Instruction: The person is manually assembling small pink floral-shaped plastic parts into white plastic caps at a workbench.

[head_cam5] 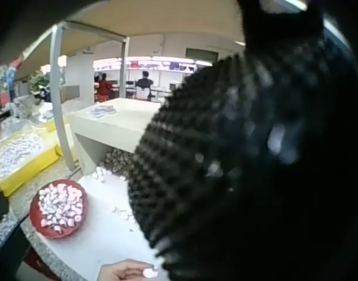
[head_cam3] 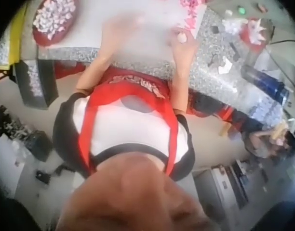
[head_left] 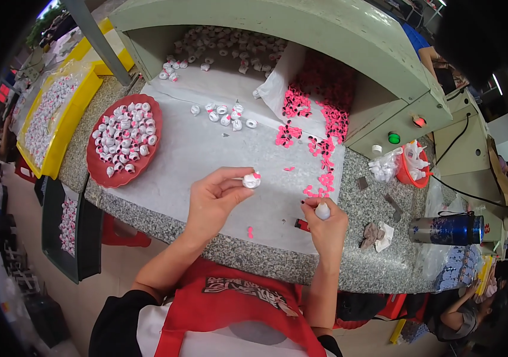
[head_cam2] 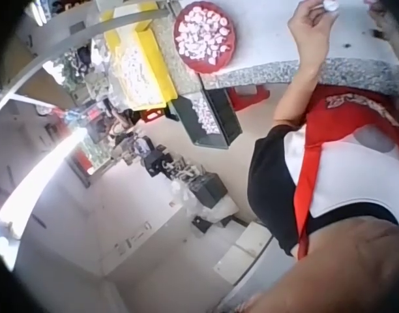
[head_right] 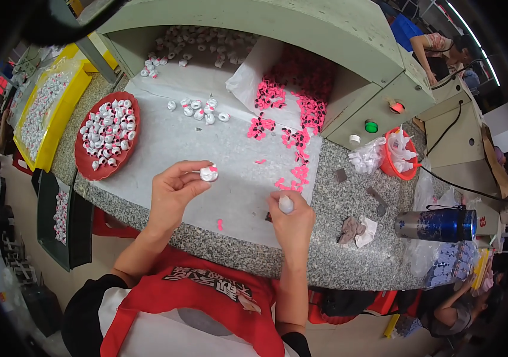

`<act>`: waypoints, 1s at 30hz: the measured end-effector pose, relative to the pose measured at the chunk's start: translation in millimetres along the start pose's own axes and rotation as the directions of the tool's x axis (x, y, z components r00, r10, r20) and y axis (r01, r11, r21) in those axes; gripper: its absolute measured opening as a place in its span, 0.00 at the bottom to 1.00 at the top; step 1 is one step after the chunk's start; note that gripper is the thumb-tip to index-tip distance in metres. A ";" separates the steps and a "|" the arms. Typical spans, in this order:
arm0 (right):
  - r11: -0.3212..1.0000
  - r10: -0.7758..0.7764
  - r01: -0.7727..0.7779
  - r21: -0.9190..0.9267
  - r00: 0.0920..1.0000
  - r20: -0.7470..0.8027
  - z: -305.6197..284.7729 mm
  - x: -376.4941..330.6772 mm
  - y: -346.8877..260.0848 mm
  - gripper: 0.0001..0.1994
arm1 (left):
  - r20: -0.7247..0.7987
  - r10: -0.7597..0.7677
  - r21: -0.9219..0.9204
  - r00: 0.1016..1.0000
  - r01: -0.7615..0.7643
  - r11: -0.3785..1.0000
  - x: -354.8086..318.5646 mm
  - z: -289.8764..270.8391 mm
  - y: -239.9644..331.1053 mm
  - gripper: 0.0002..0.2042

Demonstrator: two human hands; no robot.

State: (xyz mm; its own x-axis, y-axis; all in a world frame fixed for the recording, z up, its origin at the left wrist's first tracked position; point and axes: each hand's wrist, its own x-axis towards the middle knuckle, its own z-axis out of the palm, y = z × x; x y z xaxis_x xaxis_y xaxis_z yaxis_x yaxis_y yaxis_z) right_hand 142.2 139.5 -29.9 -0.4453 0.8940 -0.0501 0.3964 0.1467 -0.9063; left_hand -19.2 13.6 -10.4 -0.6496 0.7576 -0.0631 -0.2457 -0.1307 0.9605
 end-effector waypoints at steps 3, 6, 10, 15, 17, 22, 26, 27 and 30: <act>0.971 -0.125 0.156 -0.178 0.976 0.176 11.4 -5.0 -12.6 0.05 | -0.091 0.043 -0.014 0.995 -0.045 0.999 -11.7 -17.9 11.5 0.15; 0.887 -0.202 0.345 -0.308 0.888 0.414 36.7 -23.5 -35.2 0.08 | -0.138 0.070 -0.067 0.988 -0.079 0.995 -17.2 -37.4 15.0 0.15; 0.759 -0.106 0.506 -0.409 0.716 0.691 89.2 -2.0 -93.9 0.18 | -0.014 0.089 -0.131 0.996 -0.091 0.987 -10.3 -36.9 -2.9 0.15; 0.726 -0.129 0.509 -0.462 0.761 0.636 88.1 -56.0 -32.8 0.19 | -0.074 0.136 -0.089 0.988 -0.142 0.986 -40.6 -51.4 11.1 0.15; 0.732 -0.091 0.486 -0.478 0.765 0.638 87.8 -65.0 -32.1 0.18 | -0.059 0.093 -0.080 0.994 -0.098 0.992 -45.1 -57.1 15.2 0.16; 0.746 -0.167 0.510 -0.429 0.766 0.621 75.5 -67.9 -30.8 0.18 | -0.056 0.135 -0.086 0.989 -0.139 0.986 -39.1 -67.7 14.8 0.16; 0.701 -0.061 0.502 -0.507 0.750 0.658 73.0 -62.8 -31.5 0.17 | -0.063 0.143 -0.127 0.988 -0.150 0.981 -37.5 -69.9 9.3 0.16; 0.689 -0.031 0.497 -0.527 0.747 0.664 72.9 -62.1 -31.9 0.16 | -0.062 0.145 -0.129 0.987 -0.152 0.980 -38.3 -68.8 7.8 0.16; 0.789 -0.046 0.366 -0.494 0.836 0.547 69.4 -51.7 -13.1 0.18 | -0.061 0.157 -0.118 0.986 -0.163 0.980 -41.8 -63.5 6.2 0.16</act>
State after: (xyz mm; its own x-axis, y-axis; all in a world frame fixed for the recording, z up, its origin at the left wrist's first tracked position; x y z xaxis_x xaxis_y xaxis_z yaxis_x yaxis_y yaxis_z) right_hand 104.3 62.0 -44.6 -0.8297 0.5085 -0.2303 0.5458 0.6523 -0.5260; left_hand -39.3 -59.5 -19.1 -0.7226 0.6875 0.0719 -0.2194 -0.3267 0.9193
